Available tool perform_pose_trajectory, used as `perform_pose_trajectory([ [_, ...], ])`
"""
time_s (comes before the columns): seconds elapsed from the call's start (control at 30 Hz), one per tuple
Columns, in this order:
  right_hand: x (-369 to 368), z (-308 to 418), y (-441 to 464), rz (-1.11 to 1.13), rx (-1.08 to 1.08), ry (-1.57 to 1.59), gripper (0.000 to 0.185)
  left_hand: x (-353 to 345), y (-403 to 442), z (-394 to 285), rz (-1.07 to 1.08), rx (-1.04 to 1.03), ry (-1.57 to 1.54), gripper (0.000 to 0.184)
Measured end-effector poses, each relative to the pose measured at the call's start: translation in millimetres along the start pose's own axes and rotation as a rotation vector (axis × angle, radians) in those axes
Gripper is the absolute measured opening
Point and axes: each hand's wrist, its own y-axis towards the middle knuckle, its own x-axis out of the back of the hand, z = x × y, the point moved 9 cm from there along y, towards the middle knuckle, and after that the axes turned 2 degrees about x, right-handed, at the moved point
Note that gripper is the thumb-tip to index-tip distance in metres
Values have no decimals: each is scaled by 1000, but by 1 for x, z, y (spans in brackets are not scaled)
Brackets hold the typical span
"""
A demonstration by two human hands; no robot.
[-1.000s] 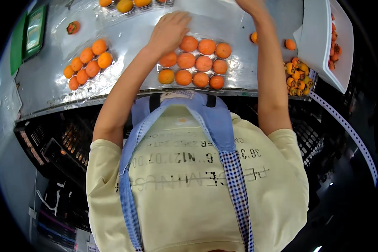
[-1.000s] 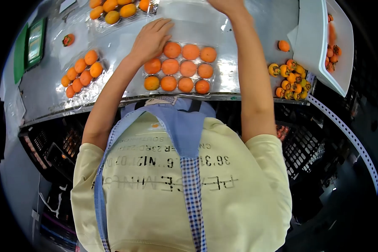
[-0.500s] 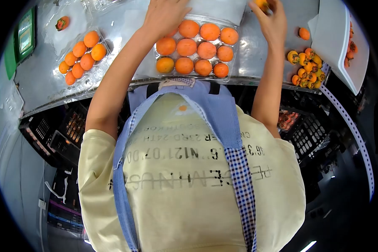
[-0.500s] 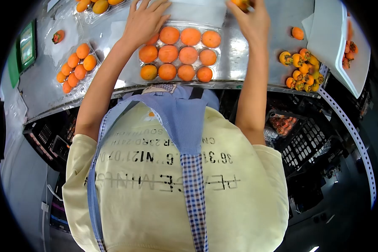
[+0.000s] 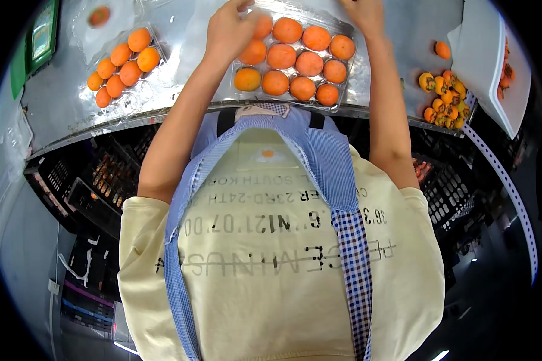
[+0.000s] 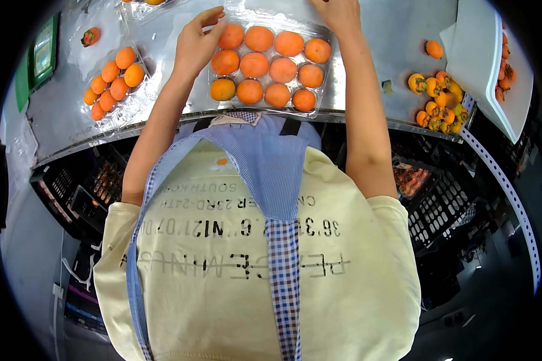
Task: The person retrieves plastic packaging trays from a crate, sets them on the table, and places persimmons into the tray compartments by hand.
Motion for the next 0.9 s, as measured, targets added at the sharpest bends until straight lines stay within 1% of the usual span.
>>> perform_pose_trajectory([
  [0.1,1,-15,3,-8,3,-52,41,-23,3,20,144,150,-264,55],
  [0.2,-8,-18,7,3,-2,30,43,-11,4,-1,60,28,7,37],
  [0.3,-11,-10,5,24,6,94,47,-6,9,13,77,-73,-116,35],
  [0.4,5,4,1,-63,153,-81,50,11,1,23,33,-46,-303,32],
  [0.5,34,18,-14,-51,15,49,51,26,-14,35,16,-9,-405,28],
  [0.6,27,29,-40,179,-206,217,46,35,-33,40,-24,70,-420,26],
  [0.7,8,68,-53,184,45,178,46,36,-47,47,-47,124,-454,24],
  [0.8,-11,116,-51,144,247,131,40,31,-57,49,-49,158,-491,24],
  [0.9,-26,150,-39,358,209,67,42,25,-62,50,-21,169,-517,23],
])
